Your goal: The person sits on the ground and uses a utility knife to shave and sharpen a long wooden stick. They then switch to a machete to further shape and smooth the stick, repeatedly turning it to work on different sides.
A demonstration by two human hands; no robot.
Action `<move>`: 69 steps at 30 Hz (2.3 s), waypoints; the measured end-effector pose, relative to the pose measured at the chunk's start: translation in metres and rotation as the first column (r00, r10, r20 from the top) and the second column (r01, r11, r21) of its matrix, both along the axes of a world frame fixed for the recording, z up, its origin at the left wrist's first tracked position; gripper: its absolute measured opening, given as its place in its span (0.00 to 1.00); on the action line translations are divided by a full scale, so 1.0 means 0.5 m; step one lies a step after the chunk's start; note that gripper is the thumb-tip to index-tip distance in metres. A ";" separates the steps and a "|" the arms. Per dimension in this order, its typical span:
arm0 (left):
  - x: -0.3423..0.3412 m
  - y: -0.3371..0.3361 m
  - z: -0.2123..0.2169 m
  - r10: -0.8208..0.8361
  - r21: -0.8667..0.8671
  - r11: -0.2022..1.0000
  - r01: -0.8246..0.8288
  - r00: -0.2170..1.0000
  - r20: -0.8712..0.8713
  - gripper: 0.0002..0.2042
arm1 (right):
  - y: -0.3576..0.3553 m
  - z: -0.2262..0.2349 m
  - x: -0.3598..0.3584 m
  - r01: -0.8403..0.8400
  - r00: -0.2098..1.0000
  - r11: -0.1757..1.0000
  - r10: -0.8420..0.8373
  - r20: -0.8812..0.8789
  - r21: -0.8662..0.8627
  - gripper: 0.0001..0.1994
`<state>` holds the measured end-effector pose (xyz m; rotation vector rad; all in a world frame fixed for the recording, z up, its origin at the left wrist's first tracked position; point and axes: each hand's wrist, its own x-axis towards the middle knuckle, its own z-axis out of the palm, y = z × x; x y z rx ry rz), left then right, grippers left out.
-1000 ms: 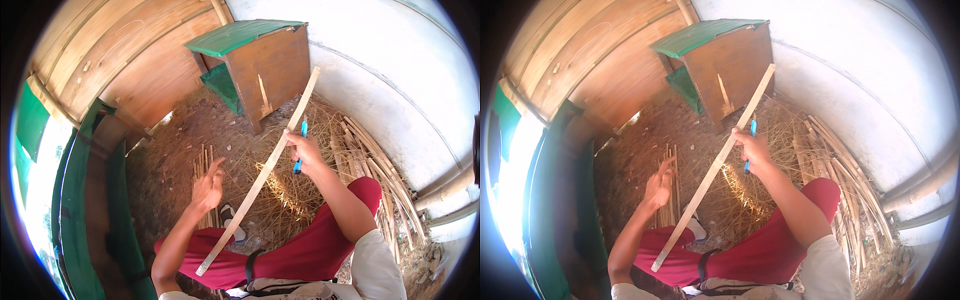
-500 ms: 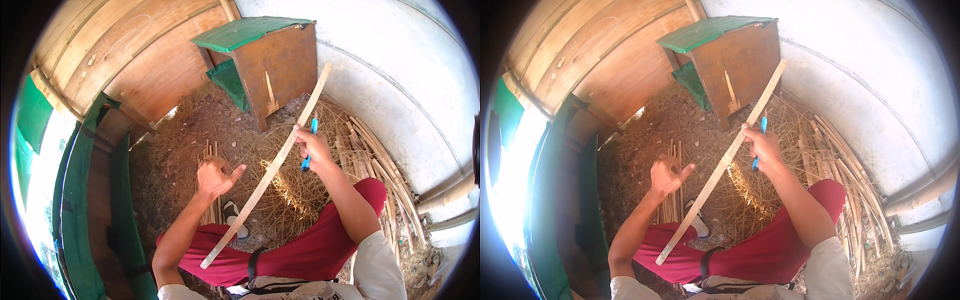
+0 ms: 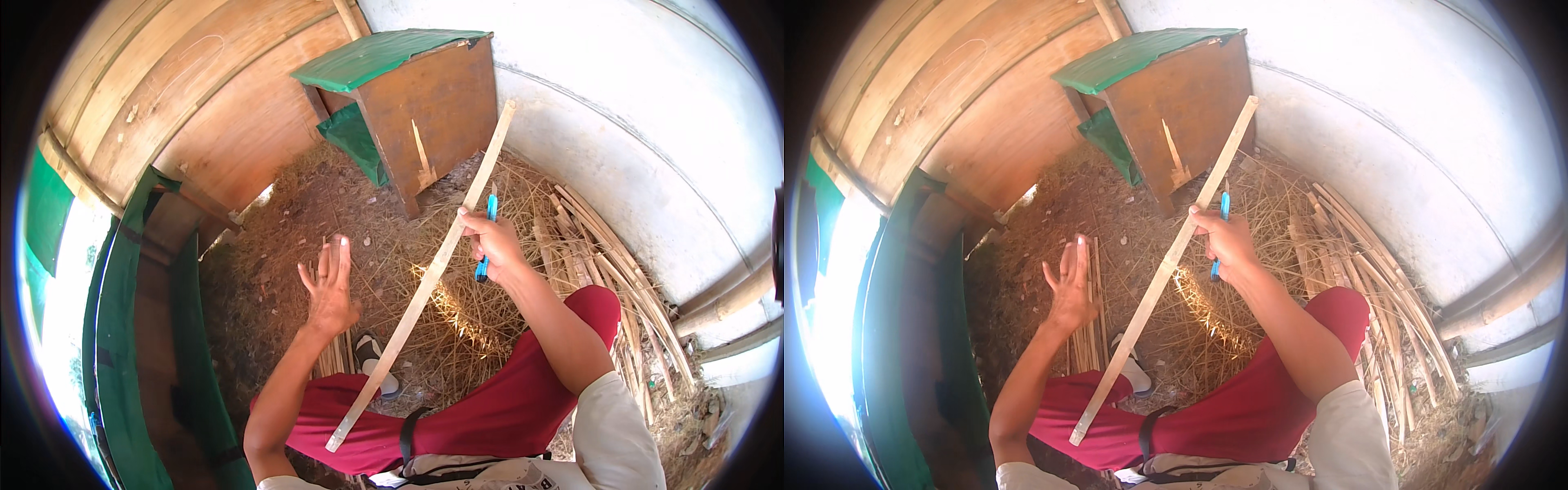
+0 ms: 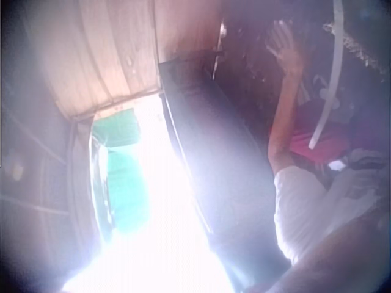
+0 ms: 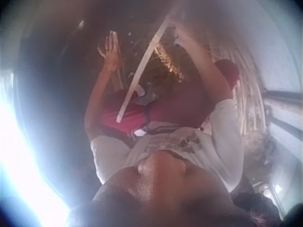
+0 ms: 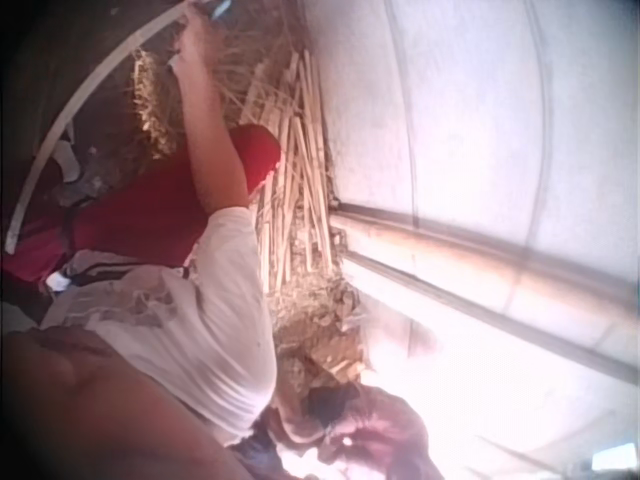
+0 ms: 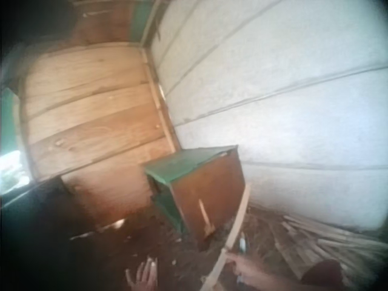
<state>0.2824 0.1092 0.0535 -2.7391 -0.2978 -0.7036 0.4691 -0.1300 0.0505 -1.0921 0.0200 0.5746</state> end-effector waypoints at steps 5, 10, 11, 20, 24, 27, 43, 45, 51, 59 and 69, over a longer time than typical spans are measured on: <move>-0.017 0.011 0.017 -0.179 -0.812 0.580 0.068 0.983 -0.045 0.31 | 0.004 -0.009 0.004 0.002 1.000 1.000 -0.002 -0.004 -0.002 0.15; -0.025 -0.003 0.018 -0.057 -0.527 0.849 0.037 0.998 -0.023 0.25 | 0.004 -0.008 0.004 0.002 1.000 1.000 -0.002 -0.005 0.020 0.15; -0.029 -0.004 0.017 -0.095 -0.436 0.894 0.108 0.994 0.050 0.25 | 0.005 -0.007 0.003 0.003 1.000 1.000 -0.003 -0.004 0.014 0.15; -0.033 -0.044 0.038 -0.388 -0.239 0.878 0.415 0.909 0.154 0.24 | -0.001 -0.004 0.004 0.027 1.000 1.000 -0.027 -0.002 -0.014 0.15; -0.040 -0.147 0.092 -0.181 -0.881 0.466 -0.075 0.967 -0.178 0.39 | -0.005 0.001 0.003 0.060 0.998 0.998 -0.060 -0.014 -0.021 0.15; -0.063 -0.183 0.069 -0.290 -0.850 0.513 -0.120 0.907 -0.304 0.43 | 0.001 -0.002 0.003 0.061 0.998 0.998 -0.061 -0.015 0.010 0.15; -0.141 -0.170 0.048 -0.201 -0.945 0.222 -0.240 0.937 -0.285 0.22 | -0.031 0.027 -0.060 0.100 0.496 0.698 0.582 0.644 -0.709 0.16; -0.150 -0.166 0.042 -0.204 -0.942 0.226 -0.249 0.933 -0.296 0.23 | -0.016 0.016 -0.088 0.265 0.404 0.657 0.589 0.700 -0.706 0.15; -0.171 -0.180 0.005 -0.216 -0.942 0.154 -0.299 0.920 -0.328 0.24 | 0.013 -0.026 -0.118 0.243 0.303 0.619 0.682 0.665 -0.746 0.08; -0.161 -0.210 0.022 -0.210 -0.920 -0.015 -0.392 0.901 -0.381 0.23 | 0.041 -0.039 -0.141 0.316 0.213 0.451 0.824 0.525 -0.835 0.06; -0.191 -0.195 0.002 -0.231 -0.791 -0.369 -0.488 0.873 -0.430 0.18 | 0.093 -0.126 -0.138 0.329 0.182 0.459 0.826 0.533 -0.825 0.08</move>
